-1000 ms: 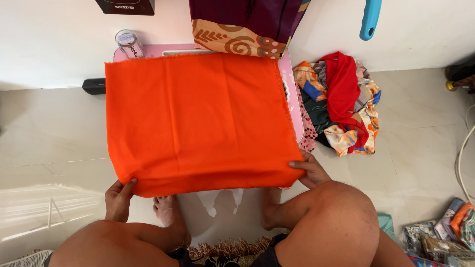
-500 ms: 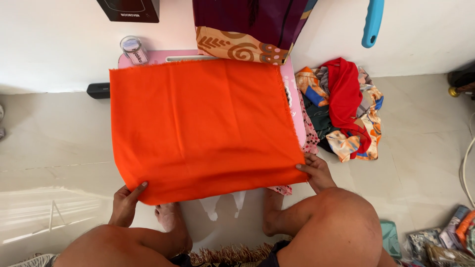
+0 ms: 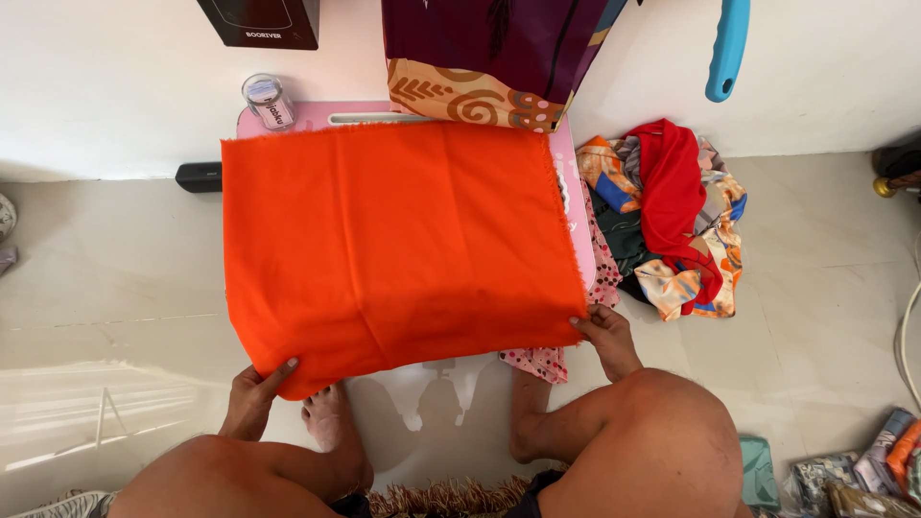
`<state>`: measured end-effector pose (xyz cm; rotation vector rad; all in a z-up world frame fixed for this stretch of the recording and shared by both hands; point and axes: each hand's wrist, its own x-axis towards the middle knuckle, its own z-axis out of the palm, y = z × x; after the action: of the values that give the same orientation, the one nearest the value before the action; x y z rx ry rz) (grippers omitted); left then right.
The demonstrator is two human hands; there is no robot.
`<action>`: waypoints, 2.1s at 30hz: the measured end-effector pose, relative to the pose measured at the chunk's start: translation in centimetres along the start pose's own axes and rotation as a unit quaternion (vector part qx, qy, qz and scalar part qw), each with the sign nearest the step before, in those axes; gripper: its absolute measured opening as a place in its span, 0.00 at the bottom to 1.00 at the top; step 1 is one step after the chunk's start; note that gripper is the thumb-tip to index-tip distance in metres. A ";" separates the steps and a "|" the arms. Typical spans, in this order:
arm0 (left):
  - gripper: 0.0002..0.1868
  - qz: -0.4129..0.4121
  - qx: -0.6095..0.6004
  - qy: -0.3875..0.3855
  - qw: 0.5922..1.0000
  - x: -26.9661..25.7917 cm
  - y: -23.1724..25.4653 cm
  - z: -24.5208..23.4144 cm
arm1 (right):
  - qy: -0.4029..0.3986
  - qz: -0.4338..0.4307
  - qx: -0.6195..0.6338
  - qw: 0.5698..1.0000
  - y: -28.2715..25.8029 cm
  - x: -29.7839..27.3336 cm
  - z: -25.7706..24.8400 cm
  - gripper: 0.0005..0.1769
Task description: Folding an orange scarf into a rectangle on a small pink table.
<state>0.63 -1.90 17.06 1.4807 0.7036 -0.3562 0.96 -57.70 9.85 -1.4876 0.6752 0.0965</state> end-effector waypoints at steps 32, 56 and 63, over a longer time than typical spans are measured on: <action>0.26 -0.030 0.056 0.042 0.997 -1.1 -1.7 -0.2 | -0.104 -0.005 -0.002 0.995 -2.6 -1.5 2.7 0.30; 0.43 0.021 0.107 0.036 0.993 5.0 16.6 1.1 | -0.006 -0.096 -0.143 0.985 -15.0 6.5 6.0 0.25; 0.38 0.126 0.473 0.025 0.872 6.0 19.5 0.7 | -0.109 -0.308 -0.393 0.859 -20.7 5.7 7.3 0.23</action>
<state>17.41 0.29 28.48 2.4922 0.3507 -0.4946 17.65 -55.20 24.97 -2.3753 -0.0953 0.0442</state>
